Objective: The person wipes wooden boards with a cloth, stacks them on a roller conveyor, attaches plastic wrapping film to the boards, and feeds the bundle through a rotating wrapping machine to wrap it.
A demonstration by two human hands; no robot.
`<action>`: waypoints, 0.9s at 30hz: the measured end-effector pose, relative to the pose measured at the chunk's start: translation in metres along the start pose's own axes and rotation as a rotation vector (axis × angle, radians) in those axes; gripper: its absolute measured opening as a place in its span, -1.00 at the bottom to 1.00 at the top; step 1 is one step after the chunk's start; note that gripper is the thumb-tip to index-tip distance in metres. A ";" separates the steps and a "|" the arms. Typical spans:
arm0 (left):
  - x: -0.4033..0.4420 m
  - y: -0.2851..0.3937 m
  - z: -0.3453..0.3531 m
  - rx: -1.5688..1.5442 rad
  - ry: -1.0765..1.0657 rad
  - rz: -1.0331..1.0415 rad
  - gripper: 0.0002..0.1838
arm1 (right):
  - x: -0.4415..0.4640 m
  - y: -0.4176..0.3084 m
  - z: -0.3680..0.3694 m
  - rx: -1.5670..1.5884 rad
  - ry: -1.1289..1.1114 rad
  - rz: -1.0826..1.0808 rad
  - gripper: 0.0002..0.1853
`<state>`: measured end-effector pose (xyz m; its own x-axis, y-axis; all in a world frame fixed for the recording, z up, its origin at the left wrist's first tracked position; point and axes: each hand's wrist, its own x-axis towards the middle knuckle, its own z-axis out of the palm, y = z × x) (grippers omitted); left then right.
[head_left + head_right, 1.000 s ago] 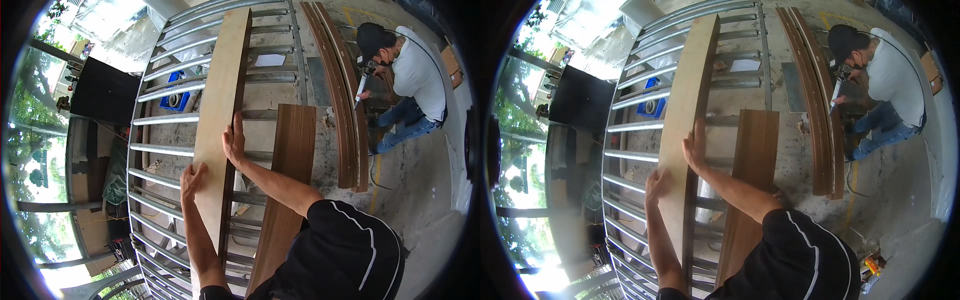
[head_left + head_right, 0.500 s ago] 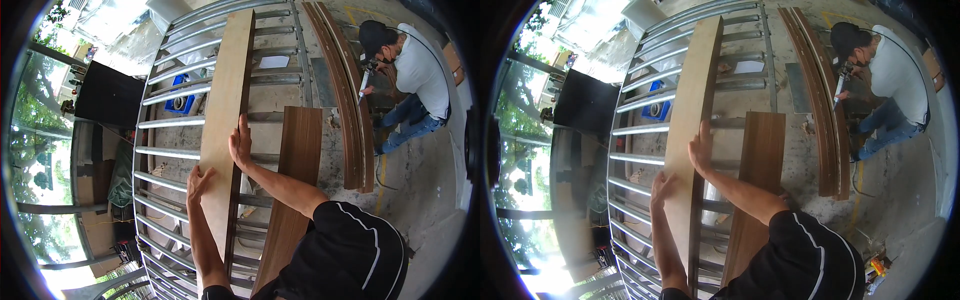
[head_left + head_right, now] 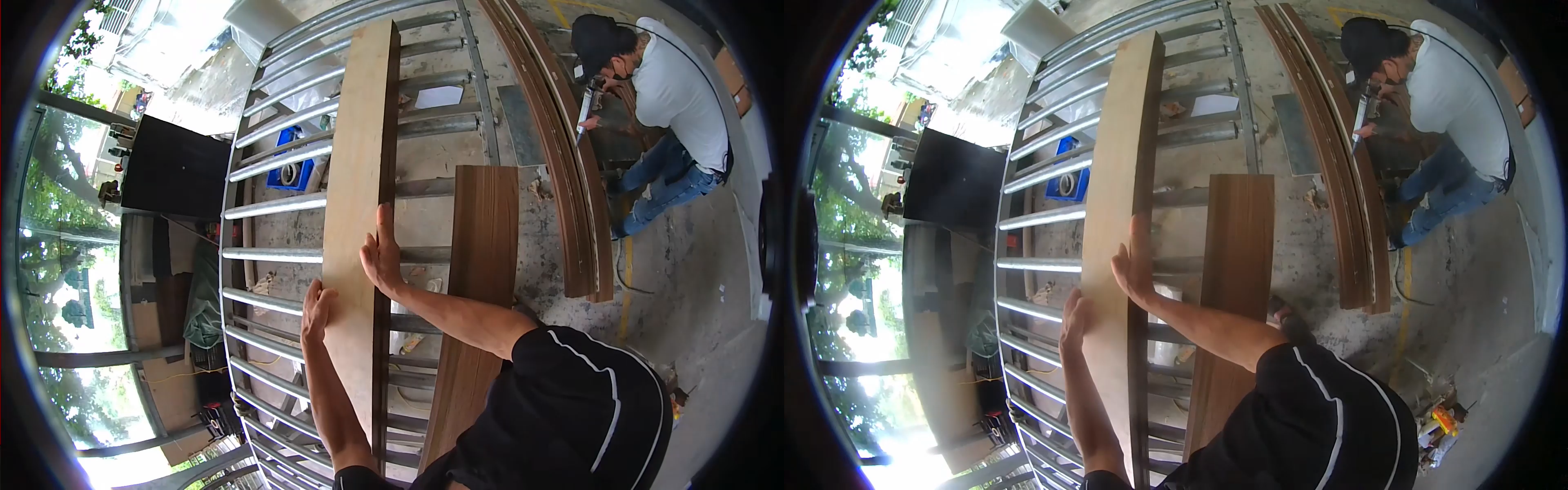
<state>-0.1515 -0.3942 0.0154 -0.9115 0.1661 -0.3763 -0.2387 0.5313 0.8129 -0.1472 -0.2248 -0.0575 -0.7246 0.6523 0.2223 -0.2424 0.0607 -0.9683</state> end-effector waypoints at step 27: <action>0.032 0.020 0.010 -0.030 -0.063 -0.022 -0.44 | 0.025 0.007 -0.003 -0.208 0.062 0.021 -0.22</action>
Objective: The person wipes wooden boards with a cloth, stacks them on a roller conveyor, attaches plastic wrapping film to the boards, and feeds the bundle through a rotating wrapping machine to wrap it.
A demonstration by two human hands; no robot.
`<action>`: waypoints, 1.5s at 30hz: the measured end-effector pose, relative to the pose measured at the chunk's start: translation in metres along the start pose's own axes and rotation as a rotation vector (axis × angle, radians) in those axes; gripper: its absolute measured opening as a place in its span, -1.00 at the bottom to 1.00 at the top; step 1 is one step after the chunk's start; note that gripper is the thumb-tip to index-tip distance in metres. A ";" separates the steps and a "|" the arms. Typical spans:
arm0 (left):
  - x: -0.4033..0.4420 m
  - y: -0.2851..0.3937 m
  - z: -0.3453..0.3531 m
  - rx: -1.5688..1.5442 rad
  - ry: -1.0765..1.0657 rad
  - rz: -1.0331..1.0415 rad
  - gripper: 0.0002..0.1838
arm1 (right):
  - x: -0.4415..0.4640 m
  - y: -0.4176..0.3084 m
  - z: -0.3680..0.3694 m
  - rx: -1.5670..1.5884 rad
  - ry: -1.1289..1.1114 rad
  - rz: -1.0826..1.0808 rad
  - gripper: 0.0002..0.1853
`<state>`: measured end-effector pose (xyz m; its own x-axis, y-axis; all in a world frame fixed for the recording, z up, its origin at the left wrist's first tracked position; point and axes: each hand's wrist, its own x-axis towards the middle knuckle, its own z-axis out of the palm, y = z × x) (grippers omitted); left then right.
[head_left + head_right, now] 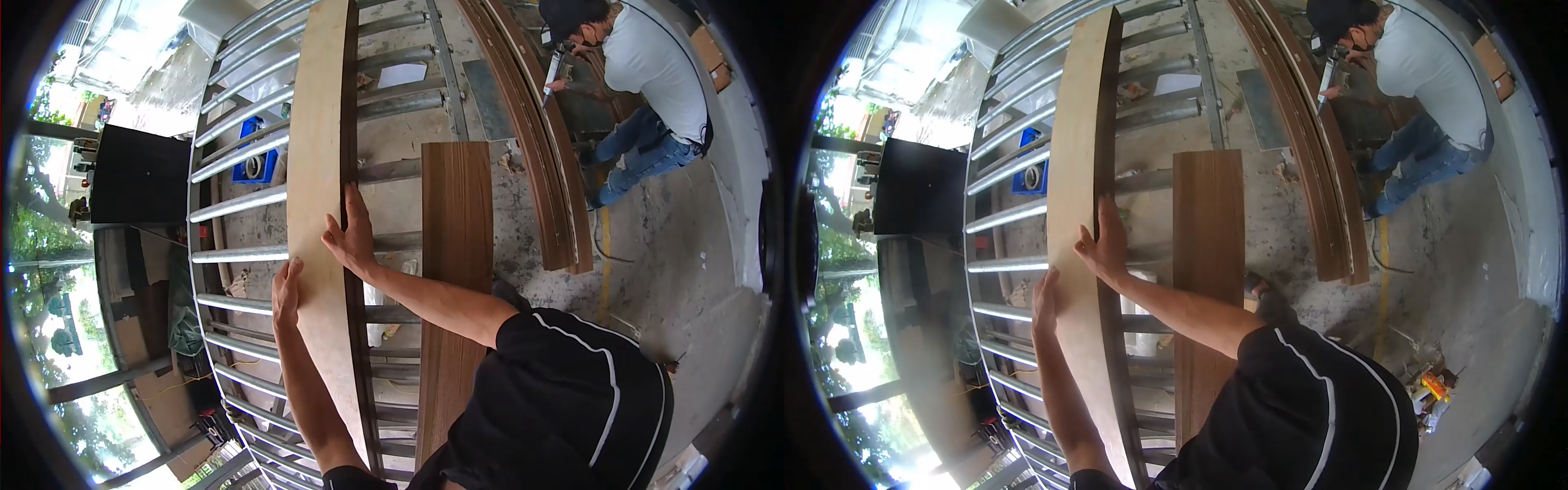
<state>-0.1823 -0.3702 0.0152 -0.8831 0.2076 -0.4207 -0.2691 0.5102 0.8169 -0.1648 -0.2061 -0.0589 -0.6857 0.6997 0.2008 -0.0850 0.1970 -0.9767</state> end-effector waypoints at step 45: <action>-0.169 -0.114 -0.032 0.514 0.375 -0.115 -0.37 | -0.001 -0.009 0.006 0.148 0.077 0.060 -0.31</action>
<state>-0.0147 -0.4898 0.0060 -0.9589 -0.1308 -0.2518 -0.2343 0.8657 0.4424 -0.1675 -0.2128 -0.0510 -0.6357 0.7589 0.1416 -0.1550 0.0542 -0.9864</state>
